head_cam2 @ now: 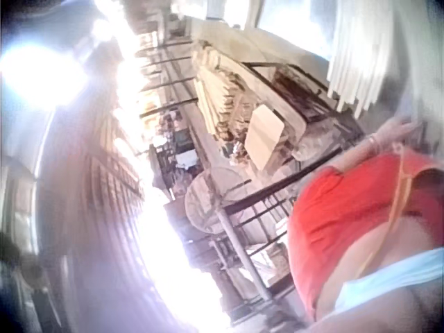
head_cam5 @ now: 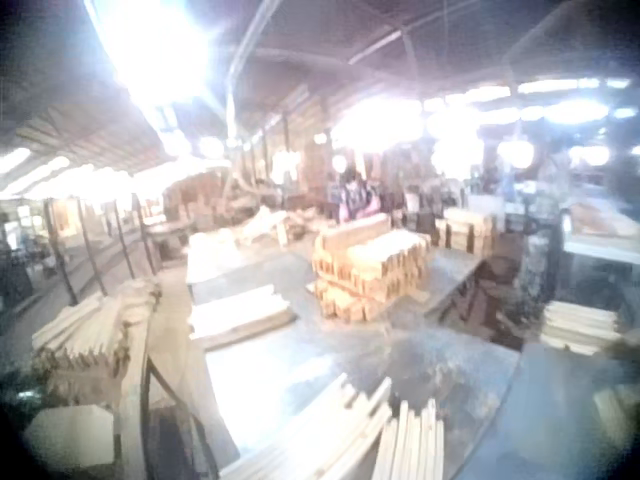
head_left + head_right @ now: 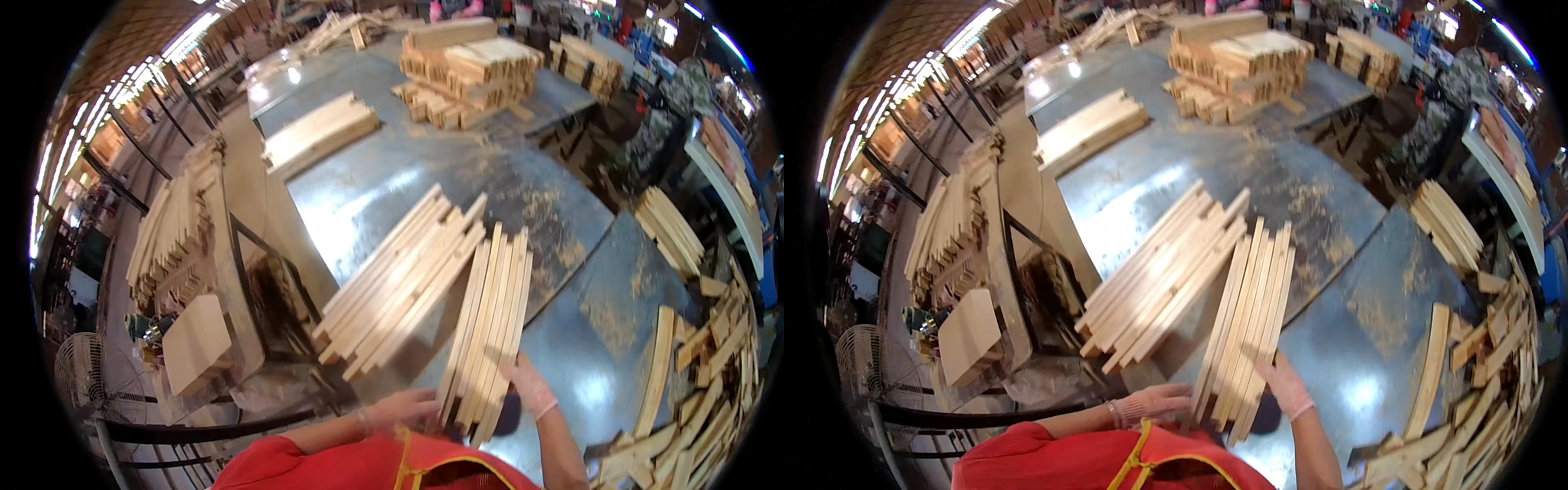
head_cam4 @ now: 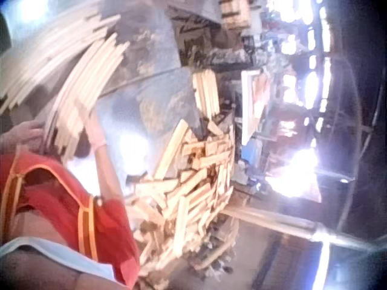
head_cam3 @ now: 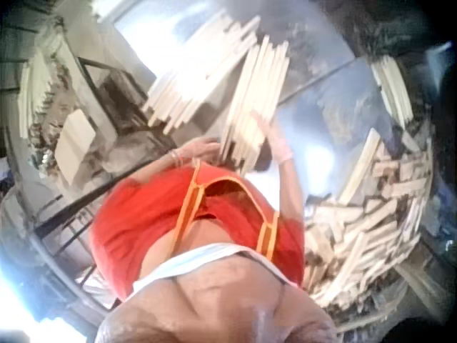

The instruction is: The person sorts wooden planks on a metal table in a workshop. They pick up individual planks from a large pile, inspect them, and place them into a neat stack. Another person is visible in the background performing similar sorting actions.

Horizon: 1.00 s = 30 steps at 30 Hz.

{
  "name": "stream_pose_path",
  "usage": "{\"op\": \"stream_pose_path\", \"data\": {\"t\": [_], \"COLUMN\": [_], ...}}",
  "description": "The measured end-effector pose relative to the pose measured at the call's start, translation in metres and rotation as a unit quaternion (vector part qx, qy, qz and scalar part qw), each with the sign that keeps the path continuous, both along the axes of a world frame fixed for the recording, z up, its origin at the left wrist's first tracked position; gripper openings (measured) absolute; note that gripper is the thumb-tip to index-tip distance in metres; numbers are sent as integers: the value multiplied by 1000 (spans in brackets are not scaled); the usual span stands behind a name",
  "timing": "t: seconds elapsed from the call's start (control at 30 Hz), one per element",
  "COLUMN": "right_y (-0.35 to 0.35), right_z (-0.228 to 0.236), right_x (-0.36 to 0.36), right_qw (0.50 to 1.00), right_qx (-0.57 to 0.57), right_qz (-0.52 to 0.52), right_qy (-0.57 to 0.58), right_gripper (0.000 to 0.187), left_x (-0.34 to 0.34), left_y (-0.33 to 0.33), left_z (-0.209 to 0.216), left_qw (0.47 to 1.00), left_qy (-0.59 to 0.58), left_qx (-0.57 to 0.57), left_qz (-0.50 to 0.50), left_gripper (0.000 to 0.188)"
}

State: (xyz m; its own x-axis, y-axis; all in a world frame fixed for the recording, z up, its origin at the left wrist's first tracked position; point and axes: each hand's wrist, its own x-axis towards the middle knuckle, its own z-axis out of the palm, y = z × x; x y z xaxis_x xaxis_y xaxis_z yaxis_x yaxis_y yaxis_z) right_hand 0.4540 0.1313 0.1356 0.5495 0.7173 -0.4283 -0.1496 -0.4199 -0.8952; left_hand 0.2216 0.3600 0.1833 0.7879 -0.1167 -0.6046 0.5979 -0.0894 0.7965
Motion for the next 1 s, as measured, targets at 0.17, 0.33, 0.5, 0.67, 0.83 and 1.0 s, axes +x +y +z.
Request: {"op": "stream_pose_path", "data": {"t": [0.17,0.33,0.5,0.67,0.83,1.0], "right_y": [16,33,48,28,44,16], "right_z": [12,-60,23,102,177,58], "right_x": [48,73,56,79,64,59], "right_qw": [985,991,979,936,859,932], "right_qx": [-119,-55,-65,178,317,155], "right_qz": [-35,-111,-194,-260,-311,-267], "right_qy": [116,-43,4,-159,-254,-189], "right_gripper": [82,81,56,59,68,64], "left_x": [149,206,219,258,249,203], "left_y": [36,35,10,7,27,63], "left_z": [-97,-86,-30,84,163,79], "left_qw": [975,966,938,883,807,779], "left_qy": [23,43,2,-295,-514,-487], "left_qx": [147,236,314,330,245,394], "left_qz": [167,99,149,160,156,20], "left_gripper": [70,90,104,94,106,92]}}
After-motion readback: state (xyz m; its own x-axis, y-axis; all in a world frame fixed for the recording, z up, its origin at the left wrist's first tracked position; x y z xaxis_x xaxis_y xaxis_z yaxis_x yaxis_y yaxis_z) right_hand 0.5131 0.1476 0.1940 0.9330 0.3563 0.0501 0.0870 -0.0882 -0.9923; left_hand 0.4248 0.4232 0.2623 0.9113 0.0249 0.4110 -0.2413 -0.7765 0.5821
